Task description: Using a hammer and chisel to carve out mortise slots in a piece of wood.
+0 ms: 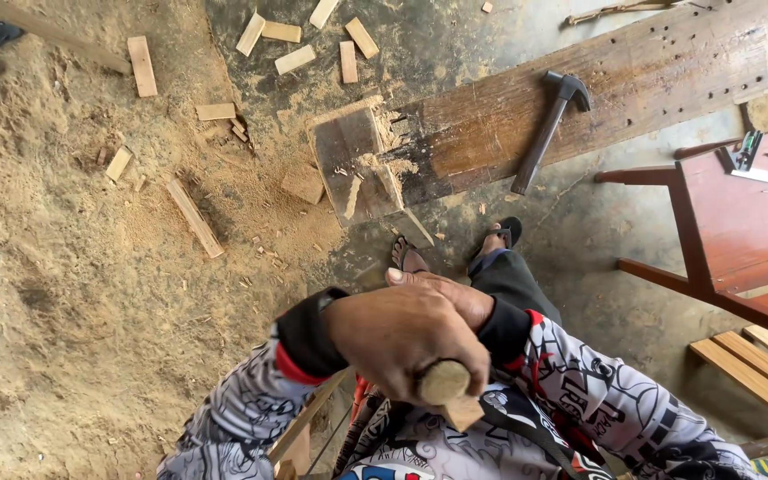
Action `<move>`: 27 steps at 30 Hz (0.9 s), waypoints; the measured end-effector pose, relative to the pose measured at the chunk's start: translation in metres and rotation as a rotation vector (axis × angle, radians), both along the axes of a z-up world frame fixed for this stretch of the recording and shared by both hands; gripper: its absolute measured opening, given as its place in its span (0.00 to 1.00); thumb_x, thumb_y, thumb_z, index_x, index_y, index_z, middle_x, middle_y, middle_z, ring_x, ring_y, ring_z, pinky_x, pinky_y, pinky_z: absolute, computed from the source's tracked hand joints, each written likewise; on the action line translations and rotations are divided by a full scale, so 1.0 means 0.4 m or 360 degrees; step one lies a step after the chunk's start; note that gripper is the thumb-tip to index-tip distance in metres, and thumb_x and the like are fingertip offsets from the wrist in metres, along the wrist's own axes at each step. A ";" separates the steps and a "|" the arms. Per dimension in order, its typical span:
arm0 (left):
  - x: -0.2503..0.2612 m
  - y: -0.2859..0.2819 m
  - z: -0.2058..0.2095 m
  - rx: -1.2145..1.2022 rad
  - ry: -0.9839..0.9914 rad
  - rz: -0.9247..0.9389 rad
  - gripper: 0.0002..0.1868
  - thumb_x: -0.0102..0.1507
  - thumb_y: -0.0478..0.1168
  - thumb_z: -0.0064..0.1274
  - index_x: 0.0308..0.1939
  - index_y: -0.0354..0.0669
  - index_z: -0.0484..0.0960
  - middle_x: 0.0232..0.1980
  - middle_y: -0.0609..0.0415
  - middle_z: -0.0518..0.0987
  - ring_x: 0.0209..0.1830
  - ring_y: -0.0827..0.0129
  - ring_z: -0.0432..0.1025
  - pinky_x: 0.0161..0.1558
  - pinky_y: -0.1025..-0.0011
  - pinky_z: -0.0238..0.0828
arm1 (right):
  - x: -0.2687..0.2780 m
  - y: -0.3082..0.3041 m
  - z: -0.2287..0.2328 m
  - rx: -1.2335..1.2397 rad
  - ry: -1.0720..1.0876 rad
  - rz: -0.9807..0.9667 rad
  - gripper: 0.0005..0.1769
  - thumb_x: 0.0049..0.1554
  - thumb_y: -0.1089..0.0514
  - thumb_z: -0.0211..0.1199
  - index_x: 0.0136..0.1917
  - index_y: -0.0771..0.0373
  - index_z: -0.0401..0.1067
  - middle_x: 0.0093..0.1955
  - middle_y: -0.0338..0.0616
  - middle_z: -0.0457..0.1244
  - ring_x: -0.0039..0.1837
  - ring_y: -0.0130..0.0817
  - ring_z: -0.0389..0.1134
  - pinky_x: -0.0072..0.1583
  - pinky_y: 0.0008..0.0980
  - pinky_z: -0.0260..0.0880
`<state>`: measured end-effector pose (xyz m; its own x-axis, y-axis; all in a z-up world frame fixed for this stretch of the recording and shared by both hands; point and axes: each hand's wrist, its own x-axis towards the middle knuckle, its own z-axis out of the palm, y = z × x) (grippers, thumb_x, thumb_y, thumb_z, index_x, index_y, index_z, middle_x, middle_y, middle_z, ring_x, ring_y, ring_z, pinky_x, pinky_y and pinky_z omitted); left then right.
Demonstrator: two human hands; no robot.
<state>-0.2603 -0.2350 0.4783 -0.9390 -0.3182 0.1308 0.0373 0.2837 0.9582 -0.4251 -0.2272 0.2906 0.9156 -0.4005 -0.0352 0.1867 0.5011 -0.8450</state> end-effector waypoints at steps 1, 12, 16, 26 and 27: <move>-0.016 -0.002 -0.013 0.0047 0.0038 -0.0120 0.15 0.57 0.44 0.66 0.46 0.51 0.83 0.42 0.61 0.84 0.45 0.69 0.81 0.51 0.64 0.74 | 0.017 -0.001 0.023 0.0923 0.0281 0.0278 0.26 0.69 0.45 0.53 0.60 0.73 0.74 0.51 0.46 0.69 0.50 0.33 0.67 0.54 0.38 0.70; -0.055 0.003 0.013 -0.0346 0.0013 0.0327 0.35 0.53 0.62 0.67 0.58 0.50 0.80 0.53 0.55 0.81 0.54 0.62 0.75 0.61 0.59 0.65 | -0.064 0.095 0.026 0.1246 0.0209 -0.0106 0.14 0.60 0.55 0.63 0.58 0.58 0.73 0.56 0.39 0.69 0.56 0.31 0.69 0.59 0.36 0.72; -0.020 0.085 -0.005 -0.0797 0.0096 0.1658 0.49 0.43 0.69 0.67 0.56 0.37 0.75 0.64 0.38 0.66 0.61 0.48 0.65 0.66 0.52 0.62 | -0.082 0.102 0.030 0.1379 0.0150 -0.0302 0.16 0.55 0.59 0.67 0.57 0.51 0.74 0.59 0.36 0.69 0.59 0.29 0.70 0.61 0.35 0.73; 0.056 0.309 -0.234 0.0278 -0.0038 0.1428 0.38 0.47 0.50 0.82 0.59 0.45 0.83 0.67 0.48 0.68 0.71 0.56 0.66 0.73 0.58 0.66 | -0.086 0.069 0.093 0.1976 0.0214 -0.0148 0.15 0.66 0.49 0.61 0.55 0.63 0.72 0.47 0.47 0.69 0.48 0.38 0.71 0.53 0.37 0.72; 0.053 0.305 -0.237 0.0295 0.0012 0.1429 0.40 0.47 0.50 0.81 0.59 0.46 0.82 0.70 0.46 0.65 0.73 0.54 0.63 0.74 0.58 0.63 | -0.087 0.064 0.101 0.1915 0.0259 -0.0287 0.15 0.63 0.49 0.62 0.55 0.62 0.72 0.48 0.47 0.70 0.48 0.38 0.72 0.54 0.37 0.72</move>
